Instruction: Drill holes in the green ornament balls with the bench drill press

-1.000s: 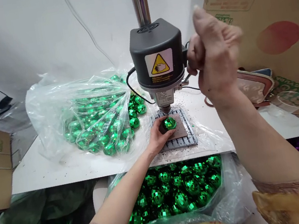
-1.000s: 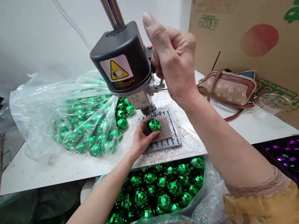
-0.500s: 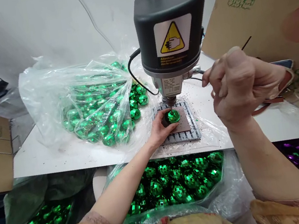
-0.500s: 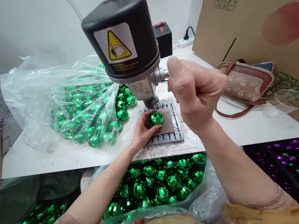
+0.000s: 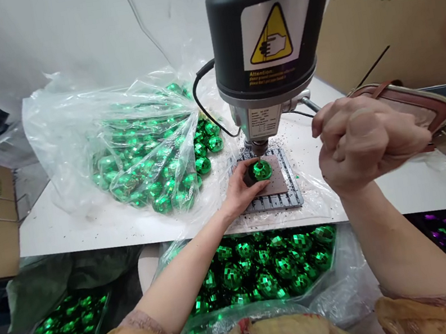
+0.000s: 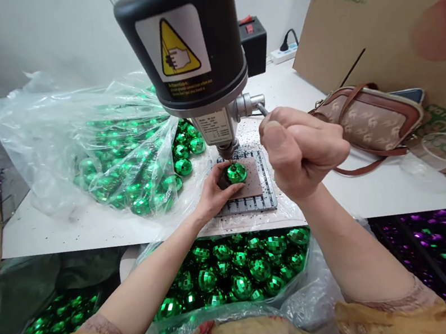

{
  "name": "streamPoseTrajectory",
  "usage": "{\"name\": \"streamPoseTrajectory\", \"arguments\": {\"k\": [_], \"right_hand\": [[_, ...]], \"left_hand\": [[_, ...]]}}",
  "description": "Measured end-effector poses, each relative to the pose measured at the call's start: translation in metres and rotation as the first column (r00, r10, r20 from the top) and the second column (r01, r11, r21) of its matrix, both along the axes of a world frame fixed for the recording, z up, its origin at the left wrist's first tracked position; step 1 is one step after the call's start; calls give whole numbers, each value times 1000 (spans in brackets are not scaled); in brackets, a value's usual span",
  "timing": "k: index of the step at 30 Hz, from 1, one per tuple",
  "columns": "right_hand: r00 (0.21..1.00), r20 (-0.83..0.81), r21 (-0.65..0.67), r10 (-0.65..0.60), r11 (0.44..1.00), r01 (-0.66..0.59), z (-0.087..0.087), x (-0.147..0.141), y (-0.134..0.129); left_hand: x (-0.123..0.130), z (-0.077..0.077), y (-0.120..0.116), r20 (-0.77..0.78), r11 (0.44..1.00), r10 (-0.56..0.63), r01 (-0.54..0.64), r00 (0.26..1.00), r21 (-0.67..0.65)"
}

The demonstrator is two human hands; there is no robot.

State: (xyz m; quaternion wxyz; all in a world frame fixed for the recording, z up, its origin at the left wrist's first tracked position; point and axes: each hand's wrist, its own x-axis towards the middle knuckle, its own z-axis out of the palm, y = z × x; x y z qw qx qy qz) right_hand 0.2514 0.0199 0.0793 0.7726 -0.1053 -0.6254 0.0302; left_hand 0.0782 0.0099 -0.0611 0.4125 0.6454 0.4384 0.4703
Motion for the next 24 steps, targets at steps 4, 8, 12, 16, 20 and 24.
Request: {"name": "streamPoseTrajectory", "arguments": {"k": [4,8,12,16,20,24], "right_hand": [[1000,-2,112,2,994,-2,-14,1,10],[1000,-1,150,13,989,-13,-18,0,7],[994,-113,-153,-6,988,-11,19,-6,0],[993,-119,-232,-9,972,-19,61,-9,11],[995,-84,-252,59,965,-79,69,-5,25],[979,-162,-285,121,944,-164,62,-2,30]], "left_hand": [[0,-1,0,-12,1000,8,-8,1000,3],[0,-4,0,8,1000,18,-18,1000,4],[2,-2,1,26,999,31,-31,999,11],[4,14,-11,-42,986,157,-153,987,70],[-8,30,-66,-336,975,131,-60,933,213],[-33,26,-147,-642,949,-171,301,747,97]]}}
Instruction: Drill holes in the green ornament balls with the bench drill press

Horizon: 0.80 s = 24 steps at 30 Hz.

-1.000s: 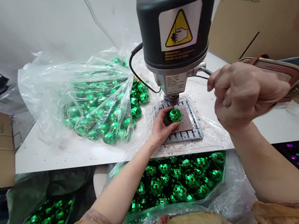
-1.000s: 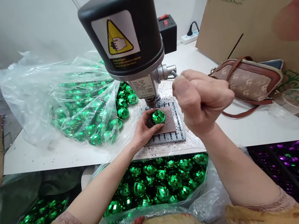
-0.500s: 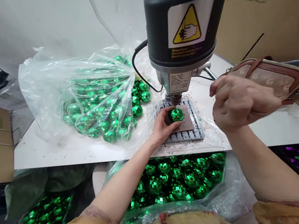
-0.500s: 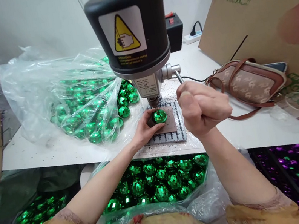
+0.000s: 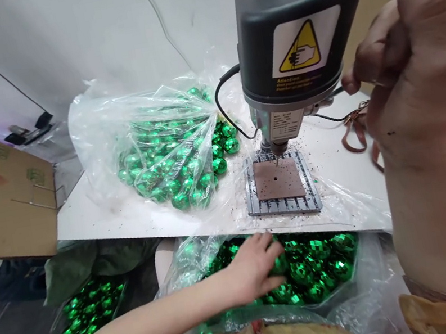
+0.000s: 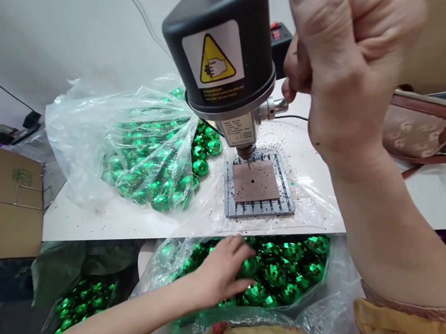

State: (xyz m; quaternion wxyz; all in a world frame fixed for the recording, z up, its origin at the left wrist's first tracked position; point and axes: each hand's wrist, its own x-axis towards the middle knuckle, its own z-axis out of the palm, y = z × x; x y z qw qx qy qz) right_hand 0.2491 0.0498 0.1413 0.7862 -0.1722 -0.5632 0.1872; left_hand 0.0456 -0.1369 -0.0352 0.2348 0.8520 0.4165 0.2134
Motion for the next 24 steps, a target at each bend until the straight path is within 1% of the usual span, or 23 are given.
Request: {"name": "streamPoseTrajectory", "arguments": {"k": [1,2,3,4,5,6,7,8,9,11,12,13,14,15,16,17,18,19,20,21,22,23,24], "right_hand": [[999,-26,-5,24,1000,-24,-1,0,1],[997,-55,2,45,999,-45,-2,0,3],[995,-79,19,56,998,-55,-2,0,4],[993,-98,34,58,998,-55,-1,0,5],[994,-99,41,56,998,-52,-1,0,5],[995,-89,48,46,998,-42,0,-1,5],[997,-76,52,32,998,-28,0,-1,4],[998,-62,49,18,999,-15,1,-2,3],[999,-49,44,10,999,-8,2,-2,1],[999,-47,47,-2,999,4,3,-3,-2],[999,-50,45,-4,999,6,3,-3,-2],[998,-57,50,-1,999,4,2,-3,-2],[998,-57,62,5,998,-1,2,-4,-2],[998,-61,80,10,997,-5,1,-4,-1],[998,-67,97,15,995,-9,1,-4,0],[997,-70,115,23,993,-15,1,-4,1],[997,-69,127,26,992,-17,1,-5,2],[997,-68,127,24,992,-15,1,-5,2],[998,-63,118,17,993,-9,1,-6,1],[998,-65,108,2,994,5,2,-7,0],[998,-58,87,-11,996,16,3,-8,-1],[998,-60,71,-21,997,25,4,-9,-2],[998,-64,63,-22,998,26,4,-9,-3]], "left_hand": [[-6,-2,-14,-15,999,-30,29,999,-33],[-12,-4,-22,11,997,-47,48,999,-64],[-16,-3,-22,70,995,-46,52,996,-83],[-21,-1,-16,140,996,-24,35,990,-81],[-24,3,-2,200,999,10,0,980,-50],[-28,9,18,239,998,54,-56,970,1],[-32,16,43,240,989,107,-128,965,70],[-37,22,71,193,967,175,-205,966,150],[-43,28,100,101,942,246,-262,964,208],[-56,35,150,-123,910,375,-340,919,238],[-62,36,169,-215,906,406,-360,888,225],[-67,36,182,-273,906,416,-370,867,205],[-71,35,191,-283,910,411,-373,866,179],[-72,33,195,-237,914,403,-376,884,151],[-71,32,195,-131,915,400,-387,907,112],[-68,31,192,25,913,404,-404,915,46],[-62,30,188,206,909,415,-412,886,-59],[-55,30,182,381,902,433,-388,817,-192],[-46,29,177,520,886,459,-327,721,-329],[-36,28,171,610,861,490,-238,622,-448],[-27,27,166,660,833,518,-145,543,-534],[-18,25,162,684,806,541,-71,489,-587],[-11,23,159,691,786,559,-28,457,-617]]}}
